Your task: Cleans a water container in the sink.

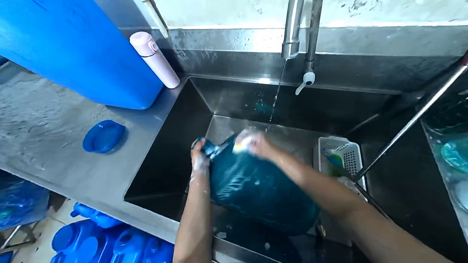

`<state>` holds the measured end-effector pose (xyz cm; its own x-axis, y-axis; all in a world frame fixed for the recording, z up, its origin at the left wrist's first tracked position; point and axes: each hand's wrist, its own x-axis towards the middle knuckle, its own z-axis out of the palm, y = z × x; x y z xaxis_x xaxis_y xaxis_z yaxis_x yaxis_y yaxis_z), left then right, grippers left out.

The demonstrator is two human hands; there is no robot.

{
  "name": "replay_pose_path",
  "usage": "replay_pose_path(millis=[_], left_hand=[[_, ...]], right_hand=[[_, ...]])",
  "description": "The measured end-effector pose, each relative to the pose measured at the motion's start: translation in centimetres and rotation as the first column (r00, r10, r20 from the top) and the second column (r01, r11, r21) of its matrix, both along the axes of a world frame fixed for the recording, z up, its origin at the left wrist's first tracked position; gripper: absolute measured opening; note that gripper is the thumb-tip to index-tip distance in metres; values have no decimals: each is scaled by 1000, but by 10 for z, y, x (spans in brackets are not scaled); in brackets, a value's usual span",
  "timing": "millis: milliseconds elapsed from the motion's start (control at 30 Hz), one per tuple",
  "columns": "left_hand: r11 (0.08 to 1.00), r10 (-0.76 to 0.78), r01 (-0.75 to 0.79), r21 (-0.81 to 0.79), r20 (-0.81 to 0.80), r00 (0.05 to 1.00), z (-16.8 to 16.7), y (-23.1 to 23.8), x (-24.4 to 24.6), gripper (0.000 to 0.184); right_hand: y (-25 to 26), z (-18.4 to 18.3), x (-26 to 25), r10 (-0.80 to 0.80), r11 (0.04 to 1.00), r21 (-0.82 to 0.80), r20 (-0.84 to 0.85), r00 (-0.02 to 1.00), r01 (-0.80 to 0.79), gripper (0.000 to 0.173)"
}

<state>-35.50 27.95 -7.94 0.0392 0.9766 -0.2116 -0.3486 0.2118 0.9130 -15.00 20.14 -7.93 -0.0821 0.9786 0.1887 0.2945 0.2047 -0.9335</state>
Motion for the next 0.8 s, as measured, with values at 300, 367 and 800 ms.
replay_pose_path(millis=[300, 367, 800], left_hand=[[958, -238, 201, 205, 173, 956, -7, 10, -20, 41], [990, 116, -126, -66, -134, 984, 11, 8, 1, 31], [989, 147, -151, -9, -181, 972, 13, 18, -13, 30]], right_hand=[[5, -5, 5, -34, 998, 51, -237, 971, 47, 21], [-19, 5, -23, 56, 954, 300, -176, 983, -1, 17], [-53, 5, -27, -276, 941, -180, 73, 958, 285, 30]])
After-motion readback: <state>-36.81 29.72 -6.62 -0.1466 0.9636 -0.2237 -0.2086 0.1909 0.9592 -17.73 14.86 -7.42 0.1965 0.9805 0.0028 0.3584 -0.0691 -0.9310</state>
